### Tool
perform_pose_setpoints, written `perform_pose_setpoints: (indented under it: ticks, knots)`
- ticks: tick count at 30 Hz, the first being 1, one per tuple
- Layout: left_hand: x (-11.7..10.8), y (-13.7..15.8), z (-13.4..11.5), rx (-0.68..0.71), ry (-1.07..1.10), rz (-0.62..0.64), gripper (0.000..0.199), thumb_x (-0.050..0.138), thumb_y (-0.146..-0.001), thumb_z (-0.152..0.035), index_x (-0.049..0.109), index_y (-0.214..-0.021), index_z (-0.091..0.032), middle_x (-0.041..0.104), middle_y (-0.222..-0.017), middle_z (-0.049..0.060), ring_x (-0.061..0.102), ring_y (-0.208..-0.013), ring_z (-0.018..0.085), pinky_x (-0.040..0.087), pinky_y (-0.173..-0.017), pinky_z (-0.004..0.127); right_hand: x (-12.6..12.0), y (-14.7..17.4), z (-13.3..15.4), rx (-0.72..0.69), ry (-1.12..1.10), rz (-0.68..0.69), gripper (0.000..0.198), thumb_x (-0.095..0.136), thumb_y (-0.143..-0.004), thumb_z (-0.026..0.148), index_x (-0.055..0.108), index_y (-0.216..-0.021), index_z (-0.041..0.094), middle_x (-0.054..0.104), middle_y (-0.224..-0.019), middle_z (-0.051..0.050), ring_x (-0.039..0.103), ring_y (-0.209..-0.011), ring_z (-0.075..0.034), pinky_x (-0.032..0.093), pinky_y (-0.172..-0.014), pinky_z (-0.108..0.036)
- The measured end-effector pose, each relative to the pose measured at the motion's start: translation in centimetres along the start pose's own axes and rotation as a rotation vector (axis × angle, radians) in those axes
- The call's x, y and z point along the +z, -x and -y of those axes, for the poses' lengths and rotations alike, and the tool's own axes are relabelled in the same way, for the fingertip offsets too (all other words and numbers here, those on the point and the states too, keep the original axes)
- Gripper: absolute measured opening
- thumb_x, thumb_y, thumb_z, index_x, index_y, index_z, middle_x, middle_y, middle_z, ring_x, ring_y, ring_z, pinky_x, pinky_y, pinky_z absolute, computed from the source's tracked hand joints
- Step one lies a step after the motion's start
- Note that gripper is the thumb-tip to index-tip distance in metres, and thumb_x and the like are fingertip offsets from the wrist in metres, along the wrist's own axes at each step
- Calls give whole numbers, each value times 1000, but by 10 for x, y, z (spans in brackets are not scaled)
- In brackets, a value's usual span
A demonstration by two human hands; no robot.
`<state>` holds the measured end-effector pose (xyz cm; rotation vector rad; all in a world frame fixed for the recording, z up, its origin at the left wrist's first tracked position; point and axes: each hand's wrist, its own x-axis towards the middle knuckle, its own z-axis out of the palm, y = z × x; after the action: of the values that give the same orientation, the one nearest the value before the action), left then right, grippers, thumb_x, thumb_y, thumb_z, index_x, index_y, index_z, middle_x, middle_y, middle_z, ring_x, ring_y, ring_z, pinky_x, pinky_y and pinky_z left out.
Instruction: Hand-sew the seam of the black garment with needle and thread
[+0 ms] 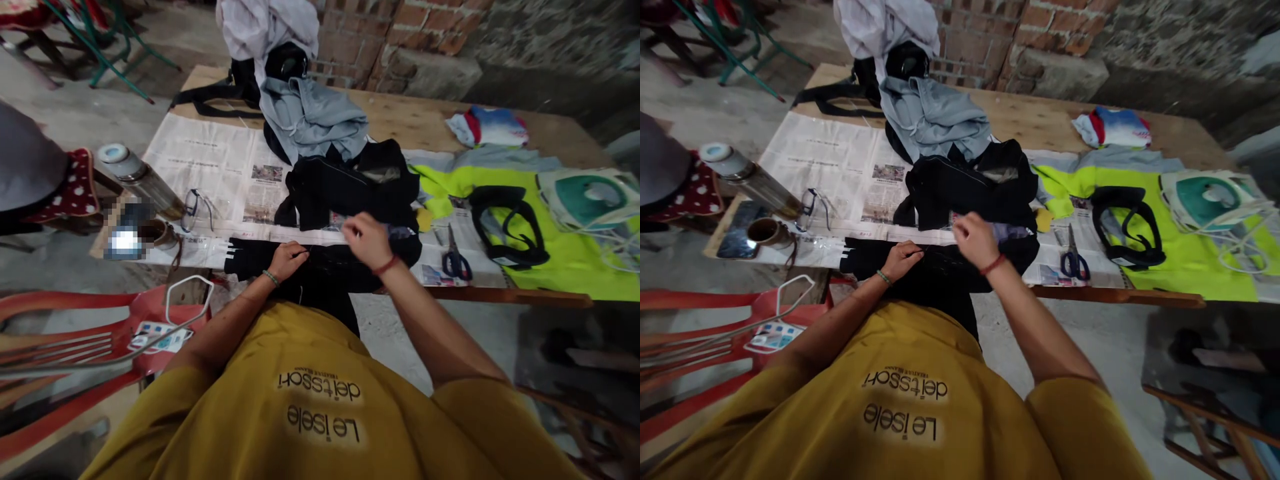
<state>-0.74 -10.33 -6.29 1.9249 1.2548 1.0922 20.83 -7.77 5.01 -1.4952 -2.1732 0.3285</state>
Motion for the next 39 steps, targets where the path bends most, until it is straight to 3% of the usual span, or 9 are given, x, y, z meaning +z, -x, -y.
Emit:
perform_pose_setpoints:
  ticks: [4, 7, 10, 17, 24, 28, 31, 34, 39]
  knots:
    - [-1, -1, 1, 0, 11, 17, 16, 59, -82, -22, 70, -71, -18, 63, -67, 1, 58, -64, 10, 46, -64, 23, 55, 64, 24, 143, -206, 135, 17, 49, -86, 29, 63, -85, 20, 61, -84, -5, 57, -74, -16, 47, -72, -27]
    - [-1, -1, 1, 9, 5, 10, 15, 60, -81, -22, 70, -72, -17, 62, -66, 1, 57, -64, 10, 46, -64, 23, 86, 73, 32, 221, -223, 101, 20, 52, -85, 26, 62, -101, 19, 62, -94, -8, 58, -73, -15, 48, -72, -26]
    - [-1, -1, 0, 16, 4, 10, 13, 60, -80, -19, 70, -72, -17, 63, -67, 1, 57, -64, 10, 46, -65, 23, 104, 64, 30, 187, -160, 30, 22, 48, -88, 26, 61, -103, 17, 62, -97, -9, 60, -81, -16, 48, -76, -26]
    - [2, -1, 1, 28, -18, 5, 13, 58, -76, -13, 71, -73, -16, 65, -69, 1, 59, -66, 10, 47, -66, 22, 122, 65, 11, -87, -64, -155, 22, 44, -93, 25, 65, -98, 19, 65, -89, -7, 61, -81, -14, 48, -75, -23]
    - [-3, 0, -2, 27, 19, 70, 16, 57, -74, -12, 72, -78, -17, 67, -75, 2, 61, -71, 12, 49, -72, 24, 134, 68, 3, -141, -76, -286, 23, 40, -95, 23, 62, -93, 18, 65, -84, -8, 62, -79, -14, 49, -71, -24]
    - [-12, -3, -9, -116, 154, 49, 26, 47, -86, -21, 71, -78, -15, 67, -77, 3, 62, -78, 13, 49, -77, 26, 137, 71, -2, -191, -101, -317, 20, 41, -93, 21, 59, -86, 17, 64, -85, -9, 61, -80, -15, 49, -70, -26]
    - [-15, -5, -8, -220, 165, -3, 24, 50, -85, -24, 71, -75, -16, 67, -75, 2, 62, -76, 13, 49, -75, 26, 138, 74, -4, -220, -79, -331, 20, 43, -93, 21, 59, -82, 18, 63, -86, -10, 60, -79, -15, 50, -69, -27]
    - [-16, -5, -5, -145, 132, 43, 8, 64, -75, -21, 71, -77, -17, 67, -78, 2, 61, -77, 14, 49, -75, 26, 139, 76, -6, -245, -63, -372, 19, 43, -92, 20, 59, -82, 18, 64, -86, -9, 60, -78, -15, 51, -69, -27]
    - [-17, -1, -2, -20, 73, 114, 17, 66, -72, -16, 71, -88, -18, 66, -81, 2, 60, -80, 14, 49, -74, 25, 139, 75, -6, -245, -103, -380, 17, 44, -92, 18, 59, -84, 17, 63, -87, -10, 61, -79, -15, 51, -69, -27]
